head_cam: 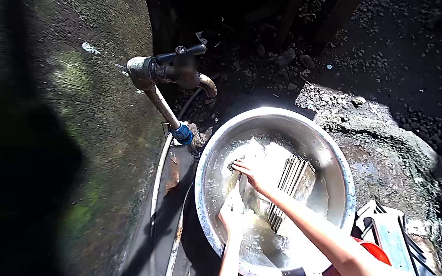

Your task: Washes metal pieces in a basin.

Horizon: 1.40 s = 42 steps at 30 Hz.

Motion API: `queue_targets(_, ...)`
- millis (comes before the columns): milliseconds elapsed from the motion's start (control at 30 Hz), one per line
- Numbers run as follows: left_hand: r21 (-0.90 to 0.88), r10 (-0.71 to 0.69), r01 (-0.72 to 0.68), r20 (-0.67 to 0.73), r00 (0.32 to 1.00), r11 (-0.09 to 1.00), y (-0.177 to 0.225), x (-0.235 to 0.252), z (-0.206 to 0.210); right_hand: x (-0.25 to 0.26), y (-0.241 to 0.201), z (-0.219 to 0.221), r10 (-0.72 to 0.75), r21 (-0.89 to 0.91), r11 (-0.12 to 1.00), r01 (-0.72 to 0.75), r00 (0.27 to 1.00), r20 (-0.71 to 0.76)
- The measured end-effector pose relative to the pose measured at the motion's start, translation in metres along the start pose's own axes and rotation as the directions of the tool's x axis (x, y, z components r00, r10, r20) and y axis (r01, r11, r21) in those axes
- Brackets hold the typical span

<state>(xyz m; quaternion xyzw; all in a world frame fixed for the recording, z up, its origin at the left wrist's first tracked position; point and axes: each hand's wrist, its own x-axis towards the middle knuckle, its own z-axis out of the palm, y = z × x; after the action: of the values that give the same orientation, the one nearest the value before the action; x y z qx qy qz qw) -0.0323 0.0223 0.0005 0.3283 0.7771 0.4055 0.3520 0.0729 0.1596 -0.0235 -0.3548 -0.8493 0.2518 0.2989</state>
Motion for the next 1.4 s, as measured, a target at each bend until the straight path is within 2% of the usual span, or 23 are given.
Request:
queue_targets(67,0.041,0.034,-0.032,-0.028,0.999,0.999,0.002,-0.001,0.0,0.035,0.036,-0.021,0.159,-0.055,0.985,-0.166,0.98,-0.12)
queue_targets(167,0.063,0.036,-0.034,-0.033,0.999,0.997,0.001,-0.001,0.001,0.053,0.055,-0.031,0.357,-0.039,0.923,-0.383,0.89,-0.284)
queue_targets(267,0.05,0.052,-0.05,-0.037,0.998,0.998,-0.001,0.003,0.001,0.024,0.036,-0.009,0.305,0.044,0.949,-0.312,0.874,-0.378)
queue_targets(367,0.02,0.033,-0.033,0.01,0.999,0.999,0.001,0.002,0.002,-0.012,0.0,0.009,0.26,0.143,0.964,-0.225,0.916,-0.306)
queue_targets(433,-0.006,0.065,-0.064,0.013,0.998,0.998,0.0,0.002,0.003,-0.012,-0.015,0.006,0.155,0.084,0.987,-0.135,0.936,-0.316)
queue_targets(500,-0.017,0.076,-0.076,0.005,0.997,0.997,-0.001,0.002,0.001,0.005,-0.022,-0.015,0.034,-0.061,0.996,-0.066,0.907,-0.42)
queue_targets(567,-0.048,0.033,-0.034,-0.035,0.999,0.998,-0.004,0.002,0.002,0.023,-0.013,-0.043,0.089,-0.171,0.964,-0.202,0.855,-0.512)
queue_targets(633,-0.173,-0.033,0.018,-0.084,0.996,0.985,-0.009,0.005,0.004,0.033,0.01,-0.065,0.359,-0.168,0.863,-0.477,0.812,-0.46)
queue_targets(700,-0.351,-0.085,0.042,-0.108,0.99,0.936,-0.011,0.009,0.005,0.028,0.042,-0.072,0.632,-0.187,0.712,-0.677,0.734,-0.251)
queue_targets(733,-0.403,-0.092,0.037,-0.118,0.989,0.915,-0.009,0.009,0.003,0.019,0.054,-0.067,0.709,-0.244,0.652,-0.718,0.691,-0.139)
queue_targets(767,-0.426,-0.09,0.029,-0.124,0.988,0.904,-0.002,0.008,0.0,0.006,0.063,-0.059,0.738,-0.307,0.626,-0.717,0.672,-0.065)
queue_targets(833,-0.406,-0.11,0.041,-0.148,0.983,0.913,0.006,0.008,-0.004,-0.022,0.065,-0.042,0.675,-0.438,0.65,-0.622,0.736,-0.044)
queue_targets(933,-0.486,-0.124,0.038,-0.146,0.981,0.873,-0.004,0.014,0.0,-0.029,0.049,-0.033,0.616,-0.381,0.72,-0.579,0.787,-0.031)
queue_targets(1000,-0.53,-0.241,0.218,0.026,0.97,0.82,-0.005,0.008,0.002,-0.03,0.044,-0.046,0.589,-0.338,0.769,-0.542,0.807,0.046)
queue_targets(1033,-0.489,-0.372,0.392,0.142,0.917,0.779,0.015,0.006,-0.003,-0.027,0.048,-0.057,0.579,-0.349,0.777,-0.524,0.812,0.072)
queue_targets(1067,-0.432,-0.528,0.574,0.235,0.816,0.696,0.045,0.007,-0.009,-0.023,0.053,-0.068,0.591,-0.391,0.756,-0.525,0.804,0.064)
queue_targets(1100,-0.409,-0.607,0.649,0.247,0.756,0.642,0.06,0.008,-0.008,-0.019,0.058,-0.075,0.641,-0.438,0.697,-0.568,0.767,0.026)
queue_targets(1167,-0.385,-0.511,0.553,0.214,0.832,0.739,0.035,0.0,-0.002,-0.01,0.061,-0.079,0.77,-0.465,0.545,-0.697,0.636,-0.052)
queue_targets(1200,-0.318,-0.476,0.524,0.22,0.851,0.79,0.028,0.001,-0.004,-0.006,0.059,-0.076,0.791,-0.442,0.513,-0.736,0.606,-0.091)
queue_targets(1233,-0.214,-0.503,0.552,0.246,0.829,0.806,0.034,0.005,-0.009,-0.004,0.054,-0.071,0.781,-0.391,0.53,-0.752,0.613,-0.12)
queue_targets(1267,-0.126,-0.491,0.52,0.206,0.847,0.845,0.032,0.008,-0.007,-0.004,0.051,-0.065,0.742,-0.327,0.591,-0.738,0.656,-0.139)
queue_targets(1333,-0.09,-0.236,0.232,-0.031,0.971,0.968,0.0,0.005,0.015,-0.014,0.04,-0.048,0.679,-0.196,0.699,-0.687,0.725,-0.121)
queue_targets(1400,-0.111,-0.121,0.113,-0.07,0.99,0.987,-0.011,0.007,0.018,-0.029,0.02,-0.023,0.693,-0.063,0.711,-0.701,0.713,-0.104)
